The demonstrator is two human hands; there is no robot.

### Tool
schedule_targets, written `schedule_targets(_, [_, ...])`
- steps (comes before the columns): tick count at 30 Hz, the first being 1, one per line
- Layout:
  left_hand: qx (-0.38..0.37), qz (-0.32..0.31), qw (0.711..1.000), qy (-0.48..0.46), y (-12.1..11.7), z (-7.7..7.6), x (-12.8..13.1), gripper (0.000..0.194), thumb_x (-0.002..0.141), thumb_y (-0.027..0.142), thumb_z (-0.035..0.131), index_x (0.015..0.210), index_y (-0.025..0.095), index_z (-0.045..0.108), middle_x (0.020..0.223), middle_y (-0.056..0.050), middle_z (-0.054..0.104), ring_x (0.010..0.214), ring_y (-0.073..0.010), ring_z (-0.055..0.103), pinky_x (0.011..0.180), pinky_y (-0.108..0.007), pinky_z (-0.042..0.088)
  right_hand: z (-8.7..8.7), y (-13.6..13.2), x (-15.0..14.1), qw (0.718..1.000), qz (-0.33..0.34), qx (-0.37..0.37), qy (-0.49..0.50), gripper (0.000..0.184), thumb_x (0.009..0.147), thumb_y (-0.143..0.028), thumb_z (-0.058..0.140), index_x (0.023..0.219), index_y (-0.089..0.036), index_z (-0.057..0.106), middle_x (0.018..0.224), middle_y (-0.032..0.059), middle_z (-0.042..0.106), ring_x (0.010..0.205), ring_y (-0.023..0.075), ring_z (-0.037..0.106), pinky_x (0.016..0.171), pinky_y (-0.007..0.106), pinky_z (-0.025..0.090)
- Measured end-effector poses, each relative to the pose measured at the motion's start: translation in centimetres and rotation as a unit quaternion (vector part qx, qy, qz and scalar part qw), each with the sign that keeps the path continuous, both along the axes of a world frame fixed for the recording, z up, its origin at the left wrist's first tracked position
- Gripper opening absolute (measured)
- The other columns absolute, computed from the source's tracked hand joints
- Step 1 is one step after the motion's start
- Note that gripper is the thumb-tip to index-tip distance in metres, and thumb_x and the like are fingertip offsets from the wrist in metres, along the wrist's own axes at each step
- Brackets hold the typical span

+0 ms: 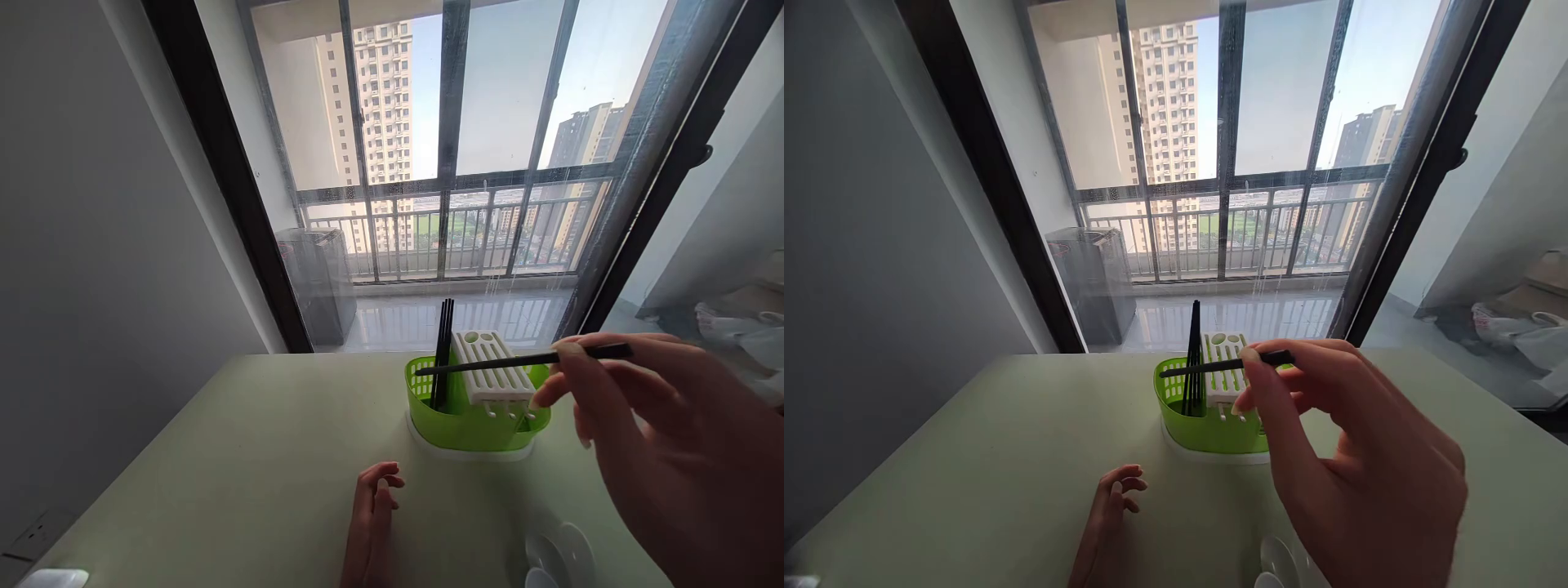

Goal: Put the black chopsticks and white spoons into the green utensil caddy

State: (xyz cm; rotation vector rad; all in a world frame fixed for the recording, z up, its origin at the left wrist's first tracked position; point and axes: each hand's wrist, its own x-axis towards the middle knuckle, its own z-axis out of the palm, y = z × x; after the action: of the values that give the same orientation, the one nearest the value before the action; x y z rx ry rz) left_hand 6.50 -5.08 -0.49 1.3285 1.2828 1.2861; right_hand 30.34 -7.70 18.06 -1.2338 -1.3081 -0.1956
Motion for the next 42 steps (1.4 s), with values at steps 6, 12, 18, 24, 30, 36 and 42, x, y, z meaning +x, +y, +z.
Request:
schedule_targets(6, [-0.033, -0.005, 0.999, 0.025, -0.1, -0.1, 0.1, 0.062, 0.098, 0.078, 0.043, 0.108, 0.023, 0.069, 0.112, -0.011, 0.068, 0.098, -0.0272, 0.062, 0.087, -0.039, 0.053, -1.3, 2.9, -0.9, 0.998, 0.043, -0.037, -0.005, 0.013, 0.101, -0.038, 0.068, 0.098, -0.027, 0.073, 0.081, -0.0013, 0.075, 0.068, 0.0138, 0.074, 0.044, 0.017, 0.05])
schedule_targets(12, [-0.036, -0.009, 0.999, 0.03, -0.5, 0.6, 0.9, 0.058, 0.099, 0.076, 0.044, 0.104, 0.023, 0.068, 0.101, -0.008, 0.068, 0.094, -0.0257, 0.061, 0.084, -0.037, 0.051, -3.7, 4.9, -0.9, 0.994, 0.082, -0.063, -0.025, 0.012, 0.101, -0.034, 0.068, 0.096, -0.024, 0.072, 0.084, -0.002, 0.075, 0.062, 0.0101, 0.069, 0.049, 0.016, 0.054])
schedule_targets(18, [-0.025, -0.015, 0.998, 0.053, -0.7, 1.0, 1.2, 0.058, 0.099, 0.076, 0.043, 0.103, 0.023, 0.068, 0.097, -0.007, 0.068, 0.093, -0.0262, 0.063, 0.085, -0.037, 0.051, -4.4, 5.7, -1.0, 0.994, 0.069, -0.064, -0.053, 0.013, 0.102, -0.034, 0.067, 0.097, -0.023, 0.071, 0.088, -0.0019, 0.075, 0.057, 0.01, 0.06, 0.052, 0.021, 0.05])
schedule_targets(24, [-0.038, -0.025, 0.996, 0.07, -0.7, 0.7, 1.2, 0.056, 0.099, 0.074, 0.041, 0.103, 0.024, 0.066, 0.095, -0.007, 0.069, 0.091, -0.0265, 0.063, 0.086, -0.037, 0.05, -4.8, 6.6, -1.1, 0.993, 0.061, -0.064, -0.078, 0.017, 0.102, -0.037, 0.064, 0.095, -0.022, 0.071, 0.086, 0.0, 0.075, 0.074, 0.0162, 0.066, 0.068, 0.028, 0.051])
schedule_targets(30, [-0.039, -0.037, 0.996, 0.076, -0.6, 0.6, 1.1, 0.056, 0.101, 0.073, 0.038, 0.104, 0.024, 0.064, 0.096, -0.007, 0.066, 0.092, -0.027, 0.061, 0.085, -0.037, 0.049, -4.2, 7.7, -1.2, 0.989, 0.035, -0.133, -0.054, 0.021, 0.1, -0.043, 0.062, 0.103, -0.025, 0.072, 0.085, -0.0003, 0.08, 0.078, 0.0227, 0.072, 0.077, 0.038, 0.055])
schedule_targets(36, [-0.032, -0.039, 0.996, 0.068, -0.8, 0.5, 1.2, 0.056, 0.101, 0.072, 0.039, 0.105, 0.023, 0.065, 0.097, -0.006, 0.066, 0.09, -0.0265, 0.061, 0.087, -0.038, 0.049, -3.5, 7.4, -0.4, 0.977, 0.062, -0.198, -0.043, 0.042, 0.098, -0.046, 0.062, 0.135, -0.027, 0.061, 0.12, 0.0042, 0.081, 0.087, 0.0246, 0.078, 0.07, 0.036, 0.06])
schedule_targets(42, [-0.009, -0.059, 0.996, 0.061, -1.1, 1.3, 1.3, 0.054, 0.102, 0.07, 0.04, 0.098, 0.024, 0.068, 0.095, -0.007, 0.066, 0.088, -0.0259, 0.062, 0.086, -0.037, 0.05, -1.8, 5.4, -0.6, 0.987, 0.056, -0.143, -0.056, 0.021, 0.1, -0.042, 0.061, 0.103, -0.027, 0.077, 0.096, 0.0014, 0.083, 0.074, 0.0209, 0.077, 0.055, 0.027, 0.054])
